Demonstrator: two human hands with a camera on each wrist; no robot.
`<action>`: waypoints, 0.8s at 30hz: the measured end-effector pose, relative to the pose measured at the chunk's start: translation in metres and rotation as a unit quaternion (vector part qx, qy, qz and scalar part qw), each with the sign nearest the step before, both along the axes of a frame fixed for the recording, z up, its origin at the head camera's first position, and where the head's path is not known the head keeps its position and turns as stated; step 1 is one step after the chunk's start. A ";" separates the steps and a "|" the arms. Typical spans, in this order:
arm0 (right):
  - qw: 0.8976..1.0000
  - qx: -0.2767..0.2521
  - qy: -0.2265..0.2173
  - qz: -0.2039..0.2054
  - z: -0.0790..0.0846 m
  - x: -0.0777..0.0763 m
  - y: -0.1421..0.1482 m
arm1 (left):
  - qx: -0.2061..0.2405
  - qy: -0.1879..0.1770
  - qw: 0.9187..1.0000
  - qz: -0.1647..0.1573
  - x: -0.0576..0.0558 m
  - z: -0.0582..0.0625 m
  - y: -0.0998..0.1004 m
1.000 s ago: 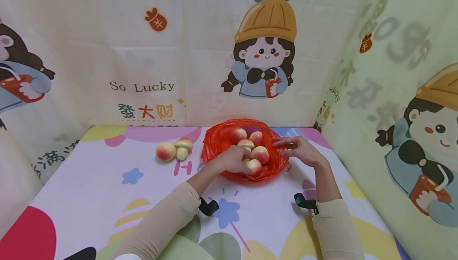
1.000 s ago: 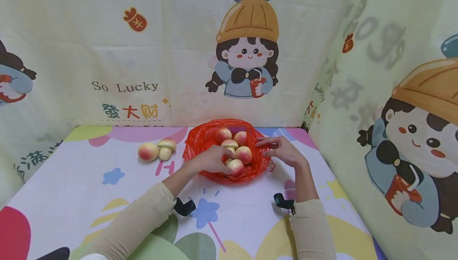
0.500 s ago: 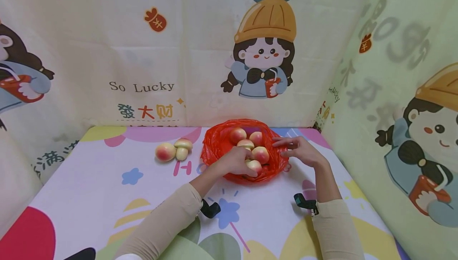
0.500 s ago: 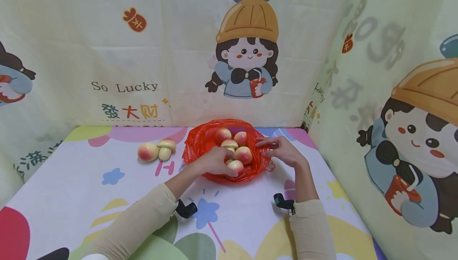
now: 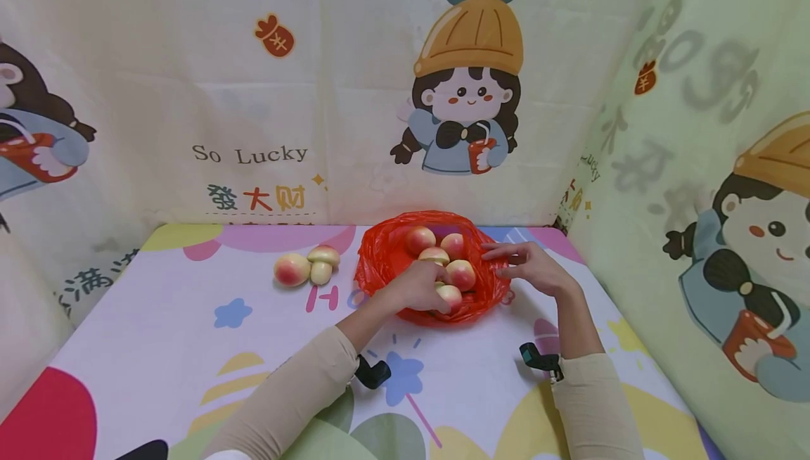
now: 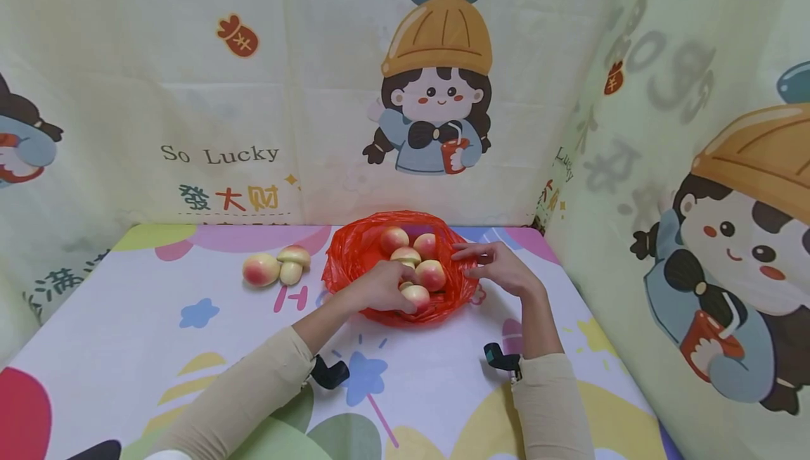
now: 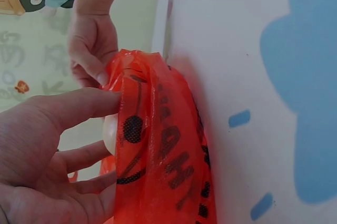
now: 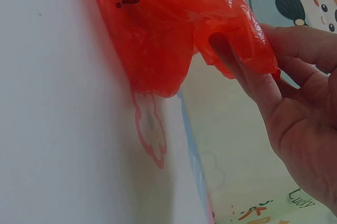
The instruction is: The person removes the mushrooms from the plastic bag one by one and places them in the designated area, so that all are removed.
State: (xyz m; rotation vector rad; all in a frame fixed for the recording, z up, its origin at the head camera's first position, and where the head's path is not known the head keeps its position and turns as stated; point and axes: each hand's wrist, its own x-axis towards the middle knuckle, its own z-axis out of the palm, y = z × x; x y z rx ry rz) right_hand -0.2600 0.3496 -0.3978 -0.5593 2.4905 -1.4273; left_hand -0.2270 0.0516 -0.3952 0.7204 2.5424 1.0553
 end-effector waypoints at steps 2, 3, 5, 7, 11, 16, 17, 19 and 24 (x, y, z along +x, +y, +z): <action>1.000 -0.001 -0.001 0.000 0.000 0.000 0.000 | 0.007 -0.008 1.000 0.005 0.001 0.001 -0.001; 1.000 -0.001 0.000 0.000 -0.001 0.000 0.000 | 0.011 -0.012 1.000 0.009 0.002 0.002 -0.001; 1.000 0.001 0.001 -0.002 -0.001 0.000 0.000 | 0.016 -0.018 1.000 0.016 0.003 0.003 -0.002; 1.000 0.002 0.002 -0.002 0.000 0.000 0.000 | 0.018 -0.018 0.999 0.022 0.003 0.005 -0.002; 1.000 0.000 -0.001 0.000 0.000 0.001 -0.001 | 0.017 -0.012 0.999 0.028 0.004 0.008 -0.003; 1.000 -0.002 -0.002 0.003 0.000 0.001 -0.001 | 0.027 -0.007 0.999 0.027 0.006 0.012 -0.007; 1.000 -0.002 -0.003 0.002 -0.001 0.001 -0.001 | 0.030 -0.004 0.999 0.026 0.006 0.013 -0.008; 1.000 -0.001 -0.002 0.001 -0.001 0.000 0.000 | 0.039 -0.001 0.999 0.024 0.006 0.014 -0.009; 1.000 0.002 0.001 0.000 -0.001 0.000 0.000 | 0.059 -0.011 0.998 0.022 0.007 0.019 -0.014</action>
